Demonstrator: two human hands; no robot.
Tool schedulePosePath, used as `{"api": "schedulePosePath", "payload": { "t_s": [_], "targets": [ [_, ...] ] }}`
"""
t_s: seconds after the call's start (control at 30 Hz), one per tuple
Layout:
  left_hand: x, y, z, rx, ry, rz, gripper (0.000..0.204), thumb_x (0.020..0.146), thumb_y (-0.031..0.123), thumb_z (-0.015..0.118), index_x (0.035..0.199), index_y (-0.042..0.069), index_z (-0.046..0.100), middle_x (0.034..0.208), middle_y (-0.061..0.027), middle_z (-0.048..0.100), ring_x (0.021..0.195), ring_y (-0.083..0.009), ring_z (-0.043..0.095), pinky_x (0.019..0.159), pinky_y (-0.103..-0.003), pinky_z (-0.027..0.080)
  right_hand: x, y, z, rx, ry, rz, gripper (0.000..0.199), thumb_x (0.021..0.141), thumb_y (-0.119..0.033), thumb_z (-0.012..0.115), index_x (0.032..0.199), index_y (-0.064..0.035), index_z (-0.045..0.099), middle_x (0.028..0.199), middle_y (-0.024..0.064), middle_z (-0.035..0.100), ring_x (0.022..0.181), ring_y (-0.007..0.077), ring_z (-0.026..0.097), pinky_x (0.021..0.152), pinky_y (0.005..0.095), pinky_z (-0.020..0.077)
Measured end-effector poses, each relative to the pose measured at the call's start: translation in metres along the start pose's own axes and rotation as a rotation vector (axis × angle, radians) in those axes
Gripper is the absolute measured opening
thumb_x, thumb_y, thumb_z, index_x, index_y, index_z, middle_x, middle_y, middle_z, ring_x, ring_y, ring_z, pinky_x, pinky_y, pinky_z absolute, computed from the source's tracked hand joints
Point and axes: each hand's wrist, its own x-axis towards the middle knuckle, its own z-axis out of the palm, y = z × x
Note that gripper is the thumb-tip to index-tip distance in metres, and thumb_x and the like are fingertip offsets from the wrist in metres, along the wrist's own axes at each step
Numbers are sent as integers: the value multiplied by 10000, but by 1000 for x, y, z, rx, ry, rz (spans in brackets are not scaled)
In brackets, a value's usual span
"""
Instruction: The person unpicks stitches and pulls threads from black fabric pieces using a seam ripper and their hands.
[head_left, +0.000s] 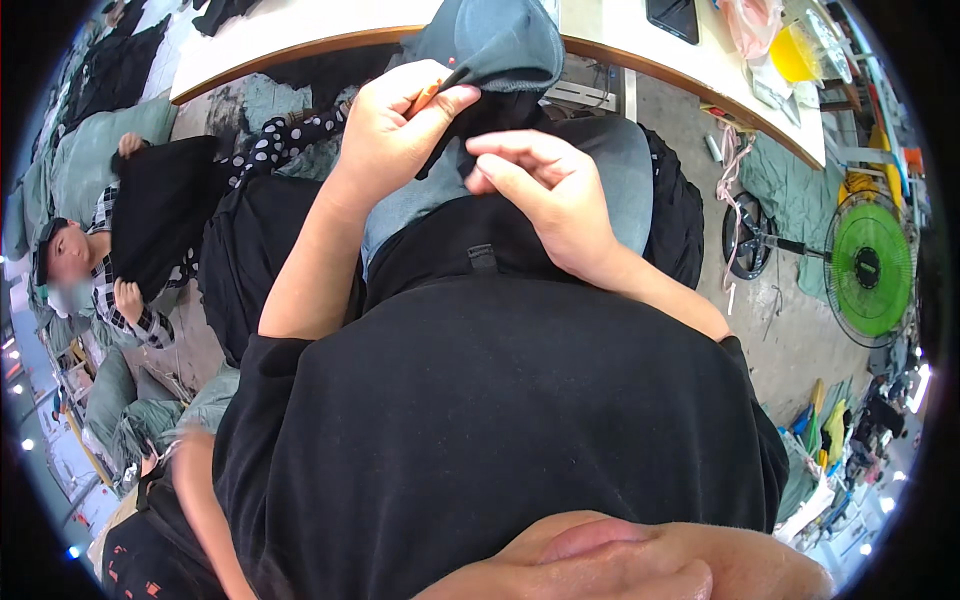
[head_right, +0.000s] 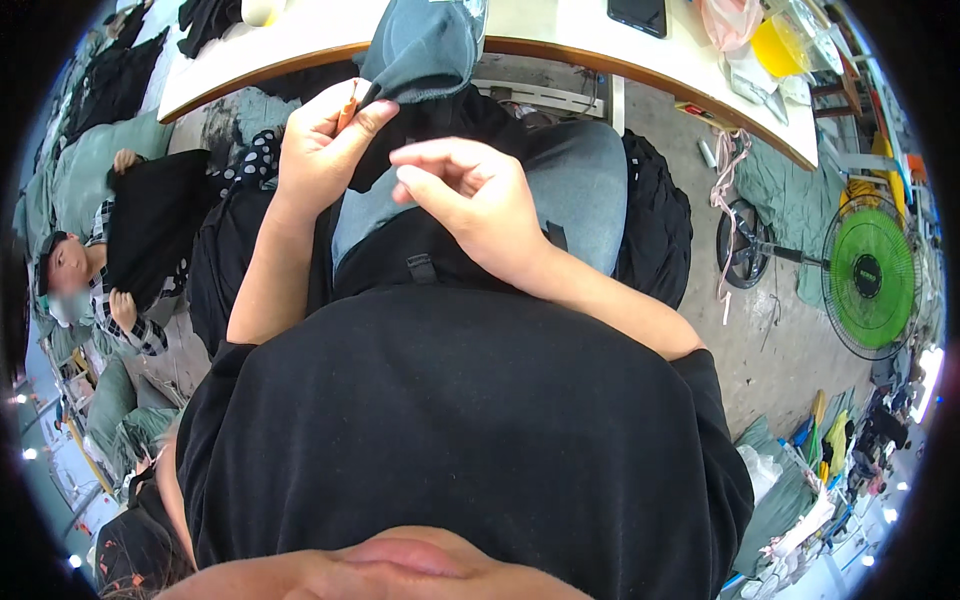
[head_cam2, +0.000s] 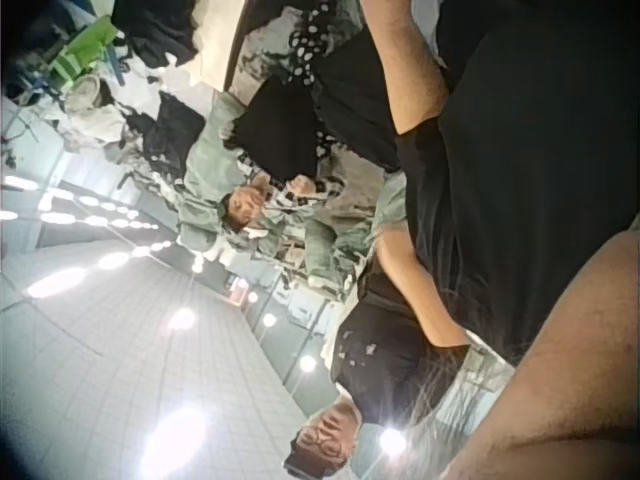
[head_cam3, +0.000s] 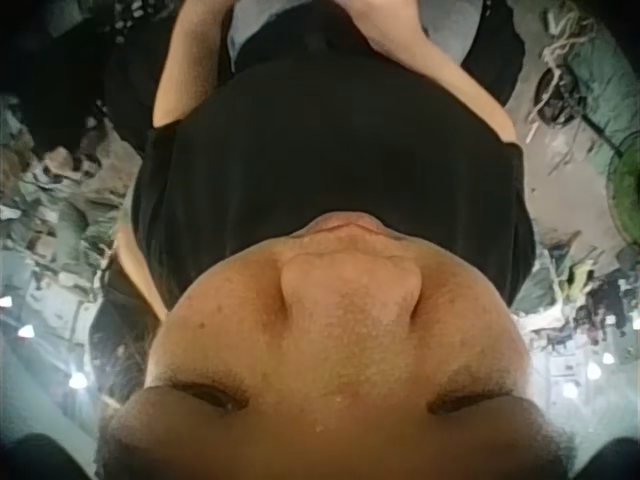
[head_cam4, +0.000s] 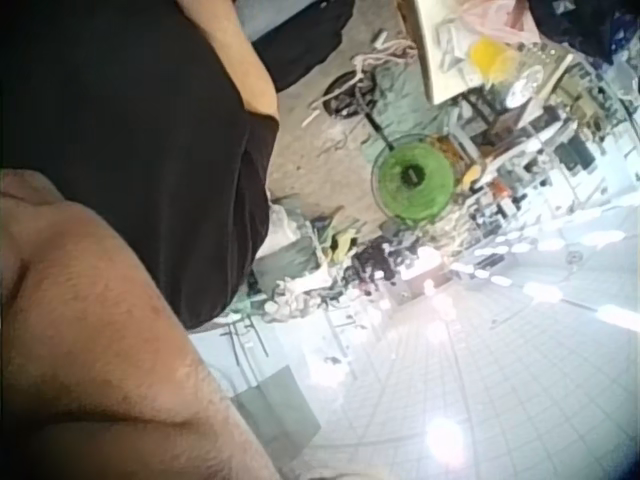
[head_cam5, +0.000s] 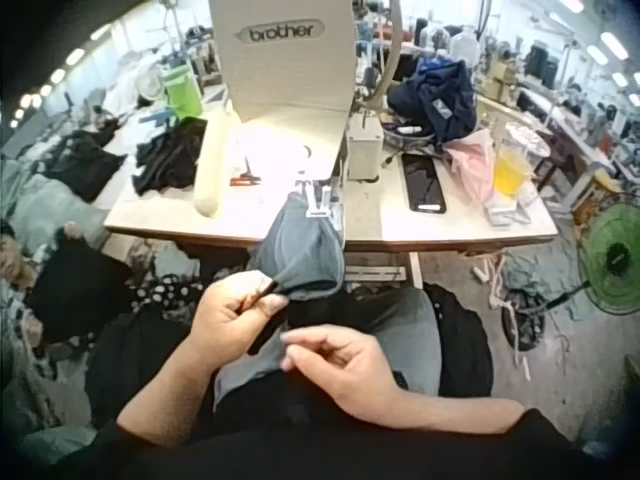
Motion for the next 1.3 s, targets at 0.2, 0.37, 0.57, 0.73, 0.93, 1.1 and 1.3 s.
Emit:
{"api": "schedulePosePath", "payload": {
  "t_s": [0.2,0.37,0.57,0.73,0.93,1.1,1.3],
  "targets": [
    [1,7,1,-319,-41,-146,168,1038,174,684,947,33,700,796,68,584,753,-35,500,739,-220,442,25,8,-2,-105,218,-269,296,962,-106,777,1178,29,625,1119,91,692,971,108,670,878,240,549],
    [2,10,7,-686,-55,-255,152,1039,145,665,1088,11,719,1006,12,714,925,-57,636,845,-228,504,27,7,7,76,225,-262,283,980,-107,758,1197,34,642,1132,80,690,1028,113,653,956,256,520],
    [-1,18,12,-794,-32,-377,137,1026,171,686,1025,36,714,926,41,676,838,-39,599,771,-218,480,32,0,0,222,213,-158,168,1019,-155,705,1144,-48,669,1151,53,709,1078,137,657,983,353,492],
    [3,18,12,-374,59,-165,193,1029,162,688,876,50,652,793,95,555,727,-17,464,632,-238,390,22,-14,-21,221,273,-188,141,1006,-82,665,1131,-32,620,1125,91,705,1061,187,665,1011,390,497],
    [-2,35,-3,191,35,232,152,952,89,743,853,15,654,696,-47,531,626,-183,490,601,-324,407,-5,-59,-15,267,207,-233,156,1029,-30,633,1182,-6,619,1056,56,691,970,137,677,913,307,542],
    [-21,28,-16,411,57,279,98,878,34,749,966,7,716,782,-106,599,696,-277,592,640,-375,483,-16,-28,0,118,166,40,132,1023,-69,684,1142,-25,646,932,-34,661,837,8,584,745,179,450],
    [-41,13,-29,642,55,119,96,930,94,715,1001,30,725,822,-110,639,723,-273,631,662,-367,514,6,-9,4,76,22,36,81,985,-93,743,1001,-33,691,894,3,697,832,56,636,774,205,497]
  ]
}}
